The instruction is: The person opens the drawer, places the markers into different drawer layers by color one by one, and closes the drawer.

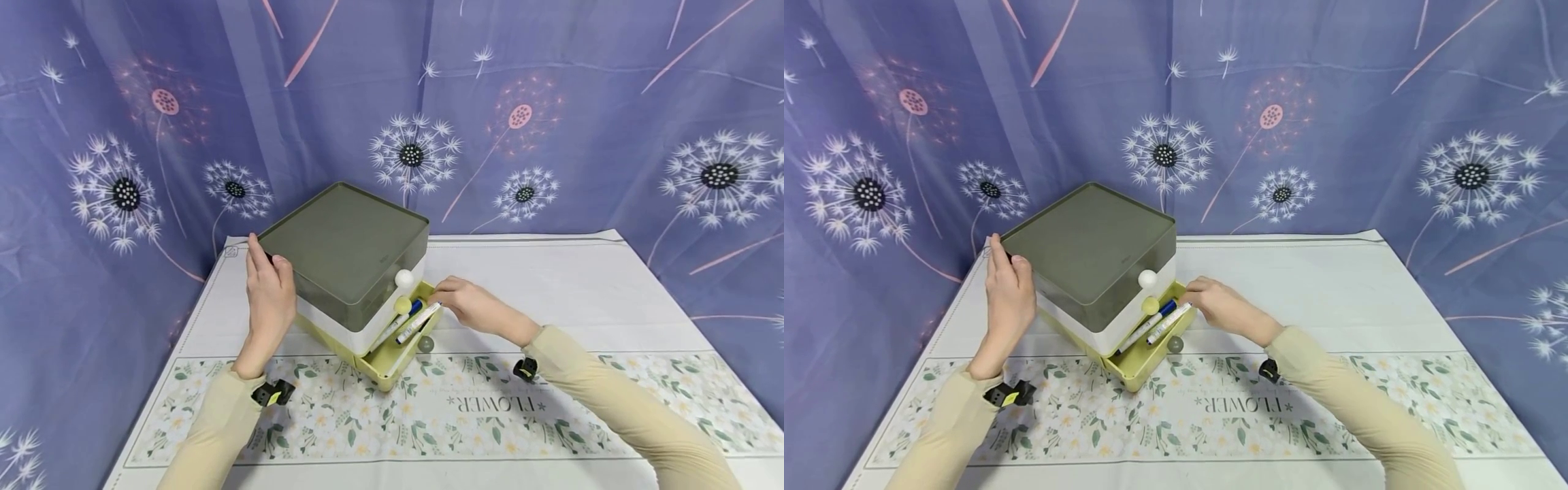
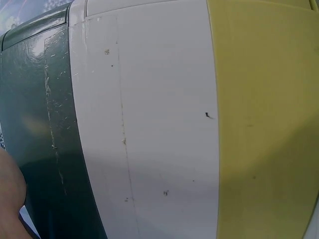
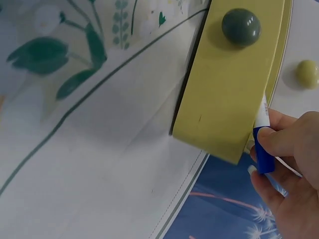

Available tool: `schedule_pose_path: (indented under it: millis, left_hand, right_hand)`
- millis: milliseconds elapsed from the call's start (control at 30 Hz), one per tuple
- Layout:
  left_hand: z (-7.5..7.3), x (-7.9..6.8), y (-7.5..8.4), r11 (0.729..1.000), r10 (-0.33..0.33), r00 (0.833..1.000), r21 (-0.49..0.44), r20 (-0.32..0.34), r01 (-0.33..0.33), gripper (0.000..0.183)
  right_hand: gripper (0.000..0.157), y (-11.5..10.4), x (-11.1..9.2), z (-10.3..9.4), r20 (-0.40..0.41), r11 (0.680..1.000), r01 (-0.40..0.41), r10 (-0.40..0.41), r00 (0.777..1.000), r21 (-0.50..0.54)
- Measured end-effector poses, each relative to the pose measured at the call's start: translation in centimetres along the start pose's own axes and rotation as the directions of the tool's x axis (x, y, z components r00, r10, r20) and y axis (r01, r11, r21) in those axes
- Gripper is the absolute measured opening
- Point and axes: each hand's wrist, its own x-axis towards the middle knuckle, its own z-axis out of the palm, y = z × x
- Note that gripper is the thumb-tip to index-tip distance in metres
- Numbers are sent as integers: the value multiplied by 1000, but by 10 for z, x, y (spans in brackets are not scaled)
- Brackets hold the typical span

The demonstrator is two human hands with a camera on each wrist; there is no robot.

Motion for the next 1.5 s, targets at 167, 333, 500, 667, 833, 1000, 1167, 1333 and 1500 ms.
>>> schedule_pose_path:
  millis: [167,333,500,667,833,1000,1167,1333,1500]
  left_hand:
    - [0,0,0,1000,-9,1000,-2,21,9,60]
    - [0,0,1,1000,-10,1000,0,14,10,60]
    - [-1,0,1,1000,-10,1000,2,8,10,60]
    - [0,0,0,1000,0,1000,-1,5,0,60]
    - [0,0,0,1000,10,1000,-5,-4,-10,60]
    - [0,-1,0,1000,0,1000,-2,6,0,60]
    - [0,-2,-1,1000,1,1000,1,14,-1,60]
    - [1,-1,-1,1000,11,1000,1,-9,-11,59]
    - [1,0,-1,1000,10,1000,-1,-21,-11,59]
  right_hand:
    - [34,-4,5,5,21,999,44,-43,999,-24]
    - [38,-8,7,7,67,1000,20,-21,998,10]
    - [46,-12,6,8,138,1000,-8,5,990,26]
    - [45,-14,6,9,195,999,-21,14,981,31]
    - [45,-15,5,12,240,1000,7,-11,971,20]
    - [43,-17,3,15,249,1000,9,-14,968,18]
    - [36,-19,1,15,229,999,-18,10,973,31]
    - [30,-21,-5,13,133,992,-41,25,991,116]
    - [26,-21,-9,11,-5,987,-9,10,1000,159]
